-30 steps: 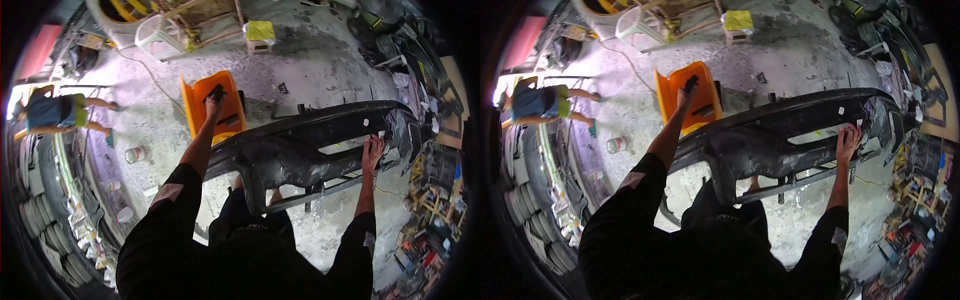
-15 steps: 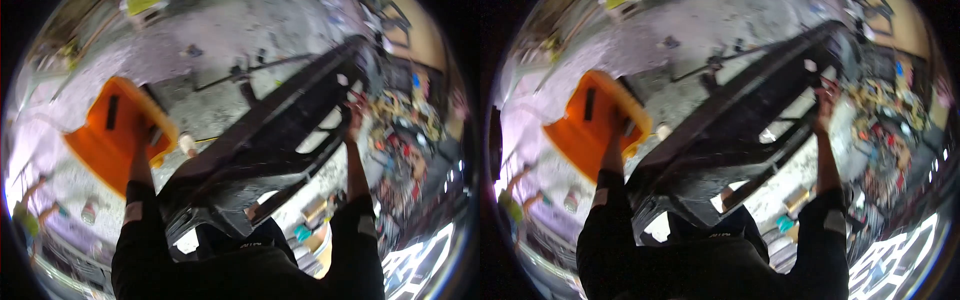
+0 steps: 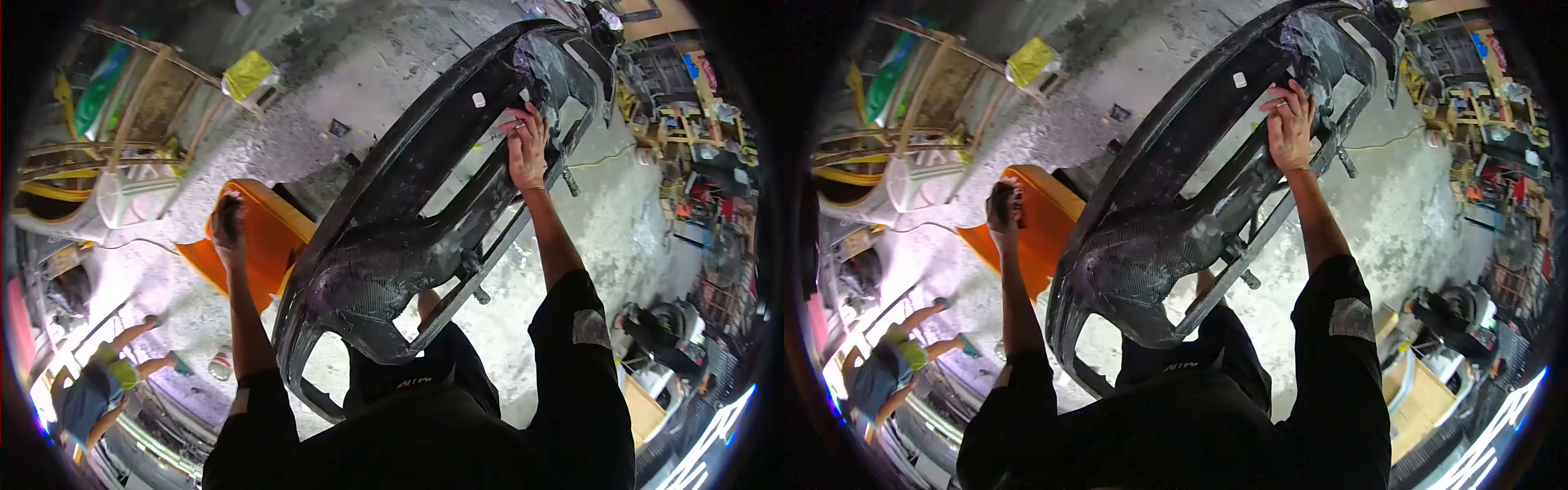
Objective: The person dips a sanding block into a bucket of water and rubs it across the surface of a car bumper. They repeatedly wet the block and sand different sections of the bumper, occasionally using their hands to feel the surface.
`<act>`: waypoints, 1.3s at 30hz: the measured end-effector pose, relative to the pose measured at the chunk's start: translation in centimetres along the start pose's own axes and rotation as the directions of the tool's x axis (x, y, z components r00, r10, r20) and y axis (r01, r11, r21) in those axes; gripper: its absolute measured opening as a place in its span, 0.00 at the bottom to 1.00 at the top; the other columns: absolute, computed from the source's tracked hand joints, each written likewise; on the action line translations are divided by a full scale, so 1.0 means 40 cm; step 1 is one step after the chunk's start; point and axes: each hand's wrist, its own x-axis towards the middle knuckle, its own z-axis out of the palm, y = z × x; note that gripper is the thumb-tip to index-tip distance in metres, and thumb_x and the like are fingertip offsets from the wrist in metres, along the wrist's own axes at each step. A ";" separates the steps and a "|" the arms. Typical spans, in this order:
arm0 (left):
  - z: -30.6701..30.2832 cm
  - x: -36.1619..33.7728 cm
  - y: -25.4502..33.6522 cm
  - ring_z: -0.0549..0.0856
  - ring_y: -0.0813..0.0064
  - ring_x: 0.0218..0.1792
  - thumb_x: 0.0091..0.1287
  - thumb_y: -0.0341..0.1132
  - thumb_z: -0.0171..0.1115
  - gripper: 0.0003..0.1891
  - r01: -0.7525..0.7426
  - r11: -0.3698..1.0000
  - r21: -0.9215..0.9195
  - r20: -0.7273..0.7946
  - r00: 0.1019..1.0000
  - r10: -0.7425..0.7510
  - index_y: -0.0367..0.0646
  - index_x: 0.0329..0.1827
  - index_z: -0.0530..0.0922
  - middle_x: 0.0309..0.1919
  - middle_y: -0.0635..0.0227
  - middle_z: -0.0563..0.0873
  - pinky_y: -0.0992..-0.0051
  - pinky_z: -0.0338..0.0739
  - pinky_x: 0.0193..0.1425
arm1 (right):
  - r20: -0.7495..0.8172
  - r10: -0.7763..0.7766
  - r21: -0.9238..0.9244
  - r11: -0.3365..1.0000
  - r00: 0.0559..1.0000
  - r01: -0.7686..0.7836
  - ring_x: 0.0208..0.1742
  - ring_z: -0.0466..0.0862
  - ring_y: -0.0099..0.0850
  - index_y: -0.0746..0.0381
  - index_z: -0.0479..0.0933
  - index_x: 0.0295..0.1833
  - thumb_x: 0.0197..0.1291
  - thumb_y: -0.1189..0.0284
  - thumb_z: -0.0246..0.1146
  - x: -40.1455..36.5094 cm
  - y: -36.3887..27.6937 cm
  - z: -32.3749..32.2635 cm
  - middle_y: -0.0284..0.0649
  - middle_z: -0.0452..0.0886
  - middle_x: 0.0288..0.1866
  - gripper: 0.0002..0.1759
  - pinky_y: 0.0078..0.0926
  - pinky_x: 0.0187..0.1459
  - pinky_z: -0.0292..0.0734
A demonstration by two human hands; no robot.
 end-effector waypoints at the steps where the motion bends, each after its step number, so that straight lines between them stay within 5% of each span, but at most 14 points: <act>1: -0.004 0.014 0.133 0.86 0.57 0.57 0.74 0.31 0.65 0.16 0.111 0.982 -0.155 0.075 0.992 -0.100 0.41 0.63 0.81 0.54 0.57 0.88 0.63 0.79 0.65 | 0.006 0.009 -0.031 0.999 1.000 -0.009 0.79 0.67 0.46 0.57 0.82 0.41 0.68 0.71 0.57 -0.001 0.002 -0.001 0.36 0.81 0.64 0.08 0.57 0.78 0.54; 7: 0.247 0.085 0.873 0.85 0.49 0.56 0.69 0.37 0.70 0.24 -0.514 0.856 -0.049 0.495 0.732 0.468 0.44 0.68 0.79 0.55 0.52 0.86 0.59 0.79 0.64 | 0.001 -0.140 0.139 0.981 0.990 0.138 0.67 0.79 0.44 0.60 0.81 0.46 0.65 0.72 0.64 -0.041 -0.063 -0.053 0.38 0.84 0.51 0.06 0.61 0.79 0.57; 10: 0.500 0.139 1.115 0.83 0.53 0.60 0.64 0.35 0.69 0.21 -0.674 0.726 0.138 0.705 0.581 0.406 0.40 0.61 0.82 0.57 0.57 0.85 0.54 0.76 0.64 | 0.125 -0.298 0.116 0.952 0.946 0.285 0.66 0.81 0.43 0.61 0.81 0.49 0.67 0.70 0.64 -0.055 0.041 -0.042 0.40 0.85 0.49 0.09 0.60 0.79 0.57; 12: 0.628 0.190 1.218 0.82 0.55 0.63 0.63 0.35 0.68 0.21 -0.733 0.624 0.272 0.717 0.587 0.377 0.40 0.59 0.83 0.59 0.59 0.85 0.53 0.75 0.66 | 0.280 -0.236 -0.004 0.969 0.931 0.246 0.65 0.81 0.43 0.61 0.83 0.55 0.70 0.66 0.61 -0.022 0.077 -0.098 0.44 0.86 0.53 0.14 0.58 0.80 0.56; 17: 0.695 0.276 1.335 0.81 0.54 0.64 0.65 0.38 0.68 0.19 -0.620 0.702 0.350 0.758 0.628 0.177 0.42 0.57 0.85 0.59 0.59 0.86 0.48 0.74 0.68 | 0.145 -0.351 -0.100 0.925 0.925 0.367 0.68 0.80 0.45 0.62 0.82 0.59 0.72 0.62 0.61 0.133 0.312 -0.106 0.48 0.83 0.58 0.18 0.56 0.81 0.57; 21: 0.588 0.267 1.234 0.84 0.49 0.61 0.67 0.40 0.69 0.23 -0.526 0.794 0.306 0.592 0.758 0.274 0.41 0.63 0.82 0.57 0.53 0.87 0.53 0.77 0.67 | 0.344 -0.519 0.118 0.851 0.783 0.512 0.72 0.75 0.48 0.62 0.81 0.60 0.74 0.56 0.61 0.081 0.273 -0.074 0.47 0.80 0.64 0.22 0.56 0.80 0.59; 23: 0.484 0.235 1.146 0.85 0.46 0.59 0.68 0.40 0.69 0.24 -0.478 0.835 0.273 0.526 0.801 0.286 0.40 0.65 0.81 0.57 0.50 0.86 0.57 0.78 0.66 | 0.208 -0.442 0.293 0.879 0.873 0.375 0.71 0.76 0.47 0.61 0.82 0.59 0.74 0.51 0.60 0.012 0.166 -0.078 0.45 0.80 0.64 0.24 0.53 0.79 0.62; 26: 0.306 0.151 0.992 0.85 0.46 0.58 0.70 0.40 0.69 0.23 -0.321 0.900 0.295 0.469 0.869 0.156 0.41 0.65 0.80 0.56 0.49 0.87 0.57 0.79 0.64 | -0.064 -0.599 0.280 0.757 0.798 0.591 0.69 0.78 0.42 0.61 0.81 0.57 0.70 0.52 0.66 -0.043 0.026 -0.097 0.42 0.83 0.59 0.24 0.47 0.73 0.72; 30: 0.066 -0.010 0.772 0.88 0.53 0.56 0.71 0.39 0.70 0.22 -0.066 0.954 0.293 0.294 0.955 -0.024 0.39 0.65 0.80 0.54 0.51 0.88 0.62 0.81 0.61 | 0.539 -0.502 0.189 0.855 0.677 0.484 0.65 0.80 0.41 0.54 0.83 0.61 0.71 0.59 0.64 0.004 0.015 -0.130 0.37 0.84 0.61 0.18 0.48 0.68 0.75; 31: 0.006 -0.049 0.706 0.88 0.53 0.56 0.71 0.39 0.70 0.22 -0.036 0.945 0.324 0.274 0.960 -0.057 0.39 0.65 0.80 0.54 0.51 0.88 0.62 0.81 0.61 | 0.508 -0.539 0.114 0.815 0.672 0.568 0.65 0.81 0.40 0.49 0.83 0.61 0.71 0.62 0.61 0.024 0.122 -0.089 0.33 0.84 0.61 0.16 0.47 0.66 0.76; 32: -0.048 -0.094 0.632 0.88 0.51 0.53 0.70 0.37 0.70 0.22 0.032 0.949 0.315 0.207 0.973 -0.101 0.38 0.64 0.81 0.52 0.50 0.88 0.61 0.82 0.58 | 0.611 -0.311 0.000 0.920 0.728 0.393 0.66 0.80 0.41 0.51 0.83 0.59 0.72 0.65 0.60 0.056 0.161 -0.109 0.36 0.85 0.60 0.14 0.46 0.66 0.77; 34: -0.127 -0.173 0.491 0.89 0.50 0.49 0.70 0.36 0.71 0.20 0.165 0.942 0.292 0.081 0.977 -0.197 0.36 0.62 0.82 0.48 0.49 0.89 0.59 0.83 0.55 | 0.260 -0.477 0.036 0.874 0.840 0.485 0.72 0.77 0.47 0.59 0.82 0.57 0.75 0.66 0.58 0.116 0.283 -0.119 0.43 0.82 0.64 0.13 0.43 0.74 0.71; 36: -0.163 -0.207 0.375 0.89 0.50 0.49 0.69 0.37 0.72 0.20 0.251 0.938 0.240 0.046 0.962 -0.269 0.37 0.60 0.82 0.46 0.49 0.89 0.59 0.83 0.54 | 0.276 -0.228 0.063 0.974 0.934 0.220 0.74 0.75 0.49 0.61 0.80 0.60 0.77 0.67 0.56 0.110 0.242 -0.130 0.44 0.81 0.65 0.14 0.47 0.76 0.68; 39: -0.131 -0.192 0.164 0.90 0.53 0.47 0.70 0.42 0.71 0.18 0.440 0.880 0.176 0.090 0.884 -0.460 0.41 0.57 0.84 0.43 0.52 0.90 0.60 0.82 0.51 | 0.321 -0.431 0.063 0.898 0.844 0.435 0.72 0.76 0.50 0.62 0.78 0.62 0.74 0.68 0.60 0.023 0.135 -0.081 0.45 0.81 0.63 0.16 0.55 0.75 0.68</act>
